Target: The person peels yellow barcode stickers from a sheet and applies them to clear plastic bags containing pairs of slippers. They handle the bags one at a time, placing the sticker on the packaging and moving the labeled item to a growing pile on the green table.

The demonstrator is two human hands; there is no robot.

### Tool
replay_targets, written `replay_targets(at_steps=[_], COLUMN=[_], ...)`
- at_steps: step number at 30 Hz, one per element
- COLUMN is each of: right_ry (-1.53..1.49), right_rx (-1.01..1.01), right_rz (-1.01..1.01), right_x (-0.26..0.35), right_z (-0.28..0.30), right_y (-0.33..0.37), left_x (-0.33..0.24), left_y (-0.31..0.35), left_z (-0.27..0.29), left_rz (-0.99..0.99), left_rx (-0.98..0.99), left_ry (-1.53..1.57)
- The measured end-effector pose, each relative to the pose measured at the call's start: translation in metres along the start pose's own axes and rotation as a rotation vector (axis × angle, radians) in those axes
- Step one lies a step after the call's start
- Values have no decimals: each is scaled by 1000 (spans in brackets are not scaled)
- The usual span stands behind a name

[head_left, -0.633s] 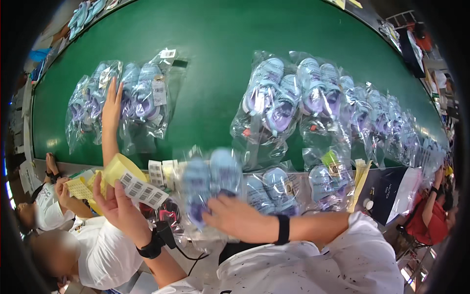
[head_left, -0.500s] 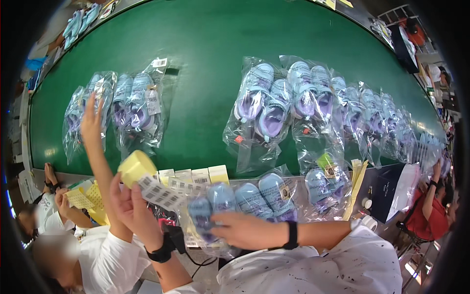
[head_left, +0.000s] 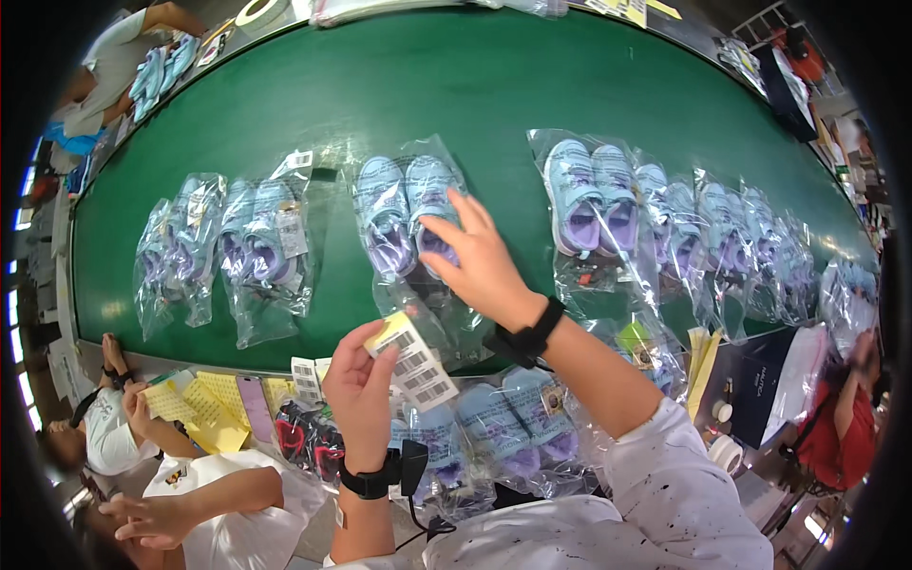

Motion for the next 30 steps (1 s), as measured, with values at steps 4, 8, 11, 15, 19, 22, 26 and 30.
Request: replay_targets(at_steps=[4, 8, 11, 15, 19, 22, 26, 30], right_ry=[-430, -566, -536, -354, -241, -258, -324, -138], right_rx=[64, 306, 223, 152, 7, -140, -431, -329], right_rz=[103, -30, -23, 51, 227, 296, -114, -281], right_x=[67, 63, 64, 69, 71, 78, 0, -104], right_z=[30, 38, 44, 45, 51, 65, 46, 15], right_y=[4, 16, 22, 33, 35, 22, -48, -99], left_x=[-15, -26, -25, -23, -20, -18, -11, -18], left_y=[0, -2, -3, -2, -7, -9, -9, -5], left_z=[-5, -12, -15, -17, -26, -18, -13, -29], left_rz=[-51, -74, -58, -8, 62, 72, 86, 89], left_rx=[24, 77, 87, 94, 153, 74, 24, 68], left_ry=[-65, -66, -72, -86, -35, -122, -104, -97])
Point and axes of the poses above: each hand's wrist, its own y-axis away from the middle knuckle, its own z-axis out of the back of the hand, x = y × z, the point moved 3 cm from there along -y, towards the middle knuckle, and after that the axes turned 3 degrees about -y, right-handed, at the moved point
